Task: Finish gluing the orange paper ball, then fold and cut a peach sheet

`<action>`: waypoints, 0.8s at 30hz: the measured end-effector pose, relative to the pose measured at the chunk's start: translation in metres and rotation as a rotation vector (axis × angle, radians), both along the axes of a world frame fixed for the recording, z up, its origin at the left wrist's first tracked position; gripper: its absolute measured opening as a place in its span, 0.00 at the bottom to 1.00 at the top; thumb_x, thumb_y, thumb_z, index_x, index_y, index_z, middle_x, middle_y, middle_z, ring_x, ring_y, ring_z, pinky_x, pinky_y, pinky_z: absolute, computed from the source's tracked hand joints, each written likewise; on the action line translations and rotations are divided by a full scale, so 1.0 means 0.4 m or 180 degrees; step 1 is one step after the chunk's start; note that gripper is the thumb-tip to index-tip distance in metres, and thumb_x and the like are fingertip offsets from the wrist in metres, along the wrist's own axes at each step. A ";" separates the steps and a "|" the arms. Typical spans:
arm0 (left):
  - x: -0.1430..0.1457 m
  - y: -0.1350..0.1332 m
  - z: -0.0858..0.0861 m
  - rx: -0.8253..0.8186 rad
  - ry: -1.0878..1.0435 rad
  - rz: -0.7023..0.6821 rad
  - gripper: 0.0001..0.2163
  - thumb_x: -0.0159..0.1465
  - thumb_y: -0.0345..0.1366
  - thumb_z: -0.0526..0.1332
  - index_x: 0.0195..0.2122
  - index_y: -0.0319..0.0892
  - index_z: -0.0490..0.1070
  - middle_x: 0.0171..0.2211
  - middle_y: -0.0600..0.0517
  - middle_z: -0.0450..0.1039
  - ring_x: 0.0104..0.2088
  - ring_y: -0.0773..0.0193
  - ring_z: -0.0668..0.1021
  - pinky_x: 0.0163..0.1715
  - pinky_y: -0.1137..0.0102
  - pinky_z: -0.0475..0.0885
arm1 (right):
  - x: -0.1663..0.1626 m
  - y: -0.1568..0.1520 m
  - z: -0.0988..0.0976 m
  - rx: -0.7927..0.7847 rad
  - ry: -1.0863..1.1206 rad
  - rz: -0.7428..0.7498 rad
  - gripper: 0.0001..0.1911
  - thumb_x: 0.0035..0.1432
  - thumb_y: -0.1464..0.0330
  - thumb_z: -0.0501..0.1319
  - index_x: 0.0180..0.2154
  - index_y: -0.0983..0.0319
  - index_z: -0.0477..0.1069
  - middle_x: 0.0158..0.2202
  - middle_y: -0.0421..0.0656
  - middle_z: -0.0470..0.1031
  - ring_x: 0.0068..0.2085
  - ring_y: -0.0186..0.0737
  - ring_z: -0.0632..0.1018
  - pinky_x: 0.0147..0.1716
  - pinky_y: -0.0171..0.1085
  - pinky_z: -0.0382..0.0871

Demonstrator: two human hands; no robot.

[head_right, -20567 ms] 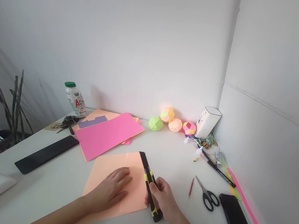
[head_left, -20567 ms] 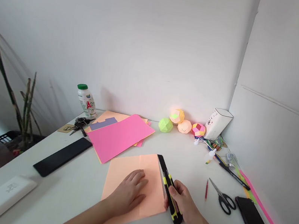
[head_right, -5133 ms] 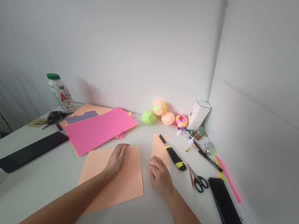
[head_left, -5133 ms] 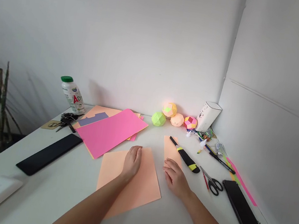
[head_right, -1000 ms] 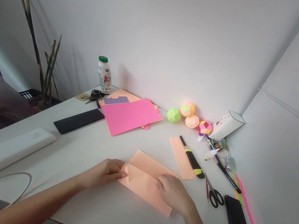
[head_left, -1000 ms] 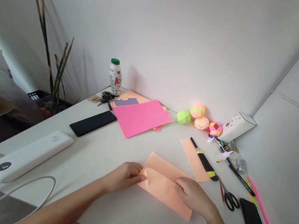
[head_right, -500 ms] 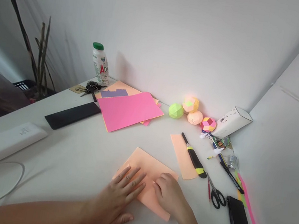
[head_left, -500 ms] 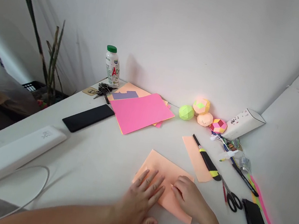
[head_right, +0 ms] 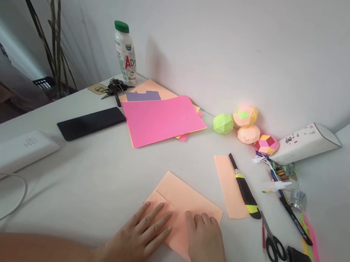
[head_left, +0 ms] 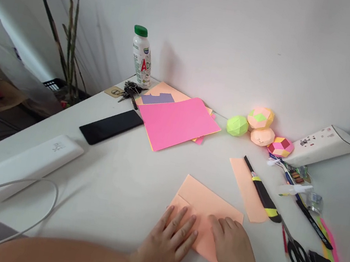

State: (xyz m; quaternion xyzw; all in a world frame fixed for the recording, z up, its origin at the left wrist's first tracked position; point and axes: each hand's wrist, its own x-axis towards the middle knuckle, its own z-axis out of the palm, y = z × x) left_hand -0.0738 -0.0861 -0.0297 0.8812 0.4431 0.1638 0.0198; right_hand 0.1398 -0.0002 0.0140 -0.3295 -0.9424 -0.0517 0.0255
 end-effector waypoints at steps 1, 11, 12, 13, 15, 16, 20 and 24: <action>0.002 -0.002 -0.004 0.0122 0.0011 0.0049 0.44 0.59 0.66 0.40 0.65 0.35 0.53 0.66 0.37 0.50 0.64 0.34 0.52 0.59 0.43 0.43 | -0.002 -0.001 -0.002 0.0080 0.0012 0.0123 0.24 0.54 0.84 0.46 0.48 0.65 0.69 0.24 0.43 0.70 0.25 0.41 0.70 0.25 0.38 0.58; 0.004 -0.014 0.011 0.0168 0.0166 0.0040 0.38 0.62 0.61 0.43 0.62 0.34 0.58 0.62 0.36 0.59 0.61 0.40 0.60 0.57 0.49 0.47 | -0.017 0.006 -0.004 -0.0643 0.0211 -0.0217 0.16 0.66 0.67 0.50 0.50 0.52 0.72 0.22 0.39 0.63 0.23 0.36 0.66 0.22 0.34 0.57; 0.003 -0.014 0.013 0.0197 0.0187 0.0023 0.36 0.63 0.59 0.45 0.62 0.33 0.59 0.62 0.36 0.59 0.61 0.39 0.61 0.57 0.48 0.46 | -0.017 0.008 -0.004 -0.0619 0.0210 -0.0168 0.17 0.66 0.67 0.49 0.51 0.51 0.72 0.22 0.39 0.63 0.23 0.36 0.65 0.21 0.34 0.57; 0.003 -0.015 0.015 0.0241 0.0199 0.0023 0.33 0.64 0.55 0.47 0.61 0.33 0.59 0.62 0.36 0.60 0.60 0.39 0.62 0.57 0.47 0.46 | -0.015 0.009 -0.005 -0.0545 0.0218 -0.0059 0.19 0.65 0.68 0.49 0.53 0.50 0.70 0.22 0.39 0.63 0.23 0.37 0.65 0.22 0.34 0.56; 0.003 -0.016 0.018 0.0353 0.0202 0.0067 0.26 0.65 0.47 0.51 0.60 0.35 0.62 0.60 0.37 0.62 0.58 0.38 0.64 0.56 0.45 0.46 | -0.009 0.012 -0.009 -0.0361 0.0224 0.0161 0.24 0.63 0.73 0.48 0.57 0.49 0.65 0.23 0.40 0.65 0.24 0.37 0.66 0.23 0.34 0.56; 0.004 -0.017 0.018 0.0391 0.0202 0.0093 0.24 0.65 0.44 0.51 0.59 0.36 0.63 0.60 0.38 0.63 0.58 0.39 0.65 0.55 0.45 0.46 | -0.006 0.012 -0.011 -0.0292 0.0219 0.0212 0.26 0.62 0.75 0.48 0.58 0.49 0.64 0.24 0.40 0.65 0.24 0.37 0.66 0.23 0.34 0.56; 0.006 -0.020 0.017 0.0371 0.0275 0.0106 0.25 0.66 0.46 0.49 0.59 0.37 0.62 0.62 0.38 0.61 0.59 0.39 0.64 0.54 0.44 0.48 | 0.000 0.014 -0.014 -0.0218 0.0145 0.0306 0.30 0.58 0.78 0.49 0.59 0.51 0.62 0.23 0.40 0.65 0.23 0.38 0.66 0.23 0.34 0.54; 0.004 -0.019 0.018 0.0360 0.0286 0.0150 0.27 0.66 0.50 0.49 0.59 0.37 0.62 0.62 0.37 0.60 0.59 0.38 0.63 0.55 0.43 0.48 | 0.000 0.015 -0.011 -0.0299 0.0146 0.0288 0.29 0.57 0.79 0.48 0.57 0.50 0.65 0.23 0.40 0.65 0.23 0.38 0.66 0.23 0.34 0.54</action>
